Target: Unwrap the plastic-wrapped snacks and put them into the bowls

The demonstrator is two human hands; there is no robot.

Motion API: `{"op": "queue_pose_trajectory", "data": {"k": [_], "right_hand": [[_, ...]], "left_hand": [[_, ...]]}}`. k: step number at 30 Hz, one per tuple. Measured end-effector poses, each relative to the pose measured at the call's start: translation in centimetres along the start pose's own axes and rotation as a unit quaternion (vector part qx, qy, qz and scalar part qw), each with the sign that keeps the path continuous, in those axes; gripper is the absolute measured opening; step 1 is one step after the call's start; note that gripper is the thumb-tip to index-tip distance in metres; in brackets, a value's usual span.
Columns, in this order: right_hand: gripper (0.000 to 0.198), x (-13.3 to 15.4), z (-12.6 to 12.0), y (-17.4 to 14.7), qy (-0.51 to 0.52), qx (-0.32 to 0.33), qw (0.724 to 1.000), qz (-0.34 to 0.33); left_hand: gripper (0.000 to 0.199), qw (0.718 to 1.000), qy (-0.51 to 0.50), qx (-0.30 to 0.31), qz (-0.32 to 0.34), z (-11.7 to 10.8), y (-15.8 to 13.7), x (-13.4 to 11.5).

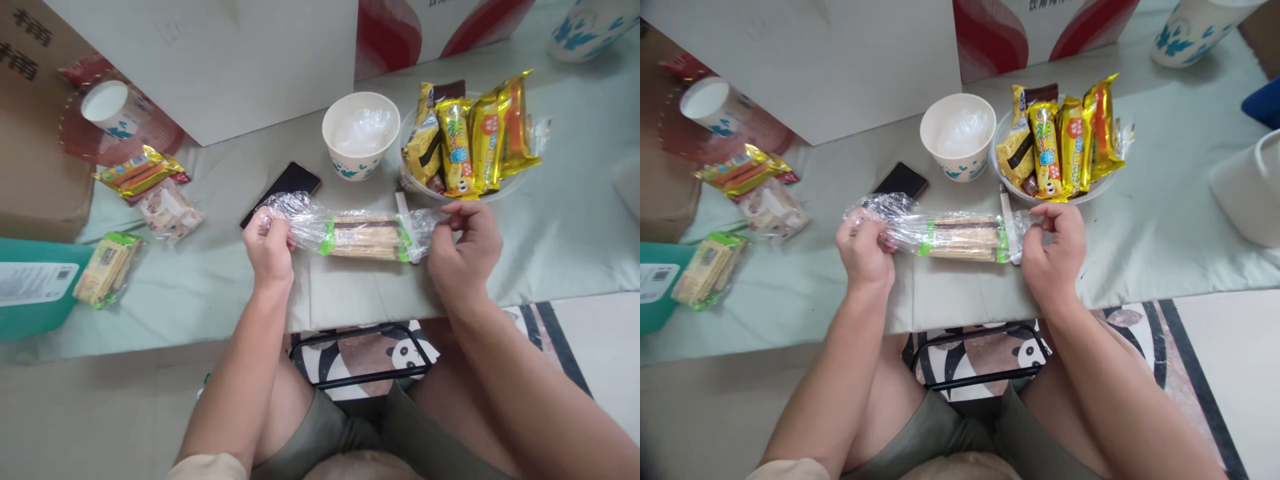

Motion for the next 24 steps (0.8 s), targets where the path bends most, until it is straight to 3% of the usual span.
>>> {"op": "queue_pose_trajectory", "data": {"k": [2,6,8,10,14,17,24], "right_hand": [[0.027,0.6,-0.1,-0.1,-0.027,0.001,0.999,-0.032],[0.030,2.6,1.7,-0.7,-0.008,0.087,0.991,-0.099],[0.027,3.3,3.1,-1.3,-0.011,0.150,0.981,-0.119],[0.023,3.4,4.0,-1.7,-0.019,0.180,0.976,-0.123],[0.009,3.5,3.9,-1.8,-0.005,0.167,0.978,-0.128],[0.012,4.0,3.0,-1.4,-0.007,0.133,0.981,-0.141],[0.014,5.9,-0.3,-1.1,0.020,0.049,0.983,-0.173]], "left_hand": [[0.017,0.999,0.016,0.041,0.002,0.7,-0.2,0.3],[0.046,0.989,0.040,0.115,0.082,2.1,-0.7,-0.6],[0.054,0.982,0.072,0.126,0.117,2.4,-1.0,-1.1],[0.048,0.979,0.104,0.114,0.131,2.2,-1.0,-1.4],[0.019,0.984,0.099,0.066,0.130,1.3,-0.7,-2.2],[0.005,0.988,0.080,0.031,0.126,0.5,-0.5,-2.7],[0.008,0.993,0.055,-0.020,0.100,-0.8,0.1,-2.9]]}}
Point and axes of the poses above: each hand's wrist, its own y-axis towards the middle knuckle, its own z-axis out of the palm, x = y × z, the point moved 10 cm from there along y, towards the middle knuckle, and after that the axes turned 7 degrees about -y, right-handed, at the moved point
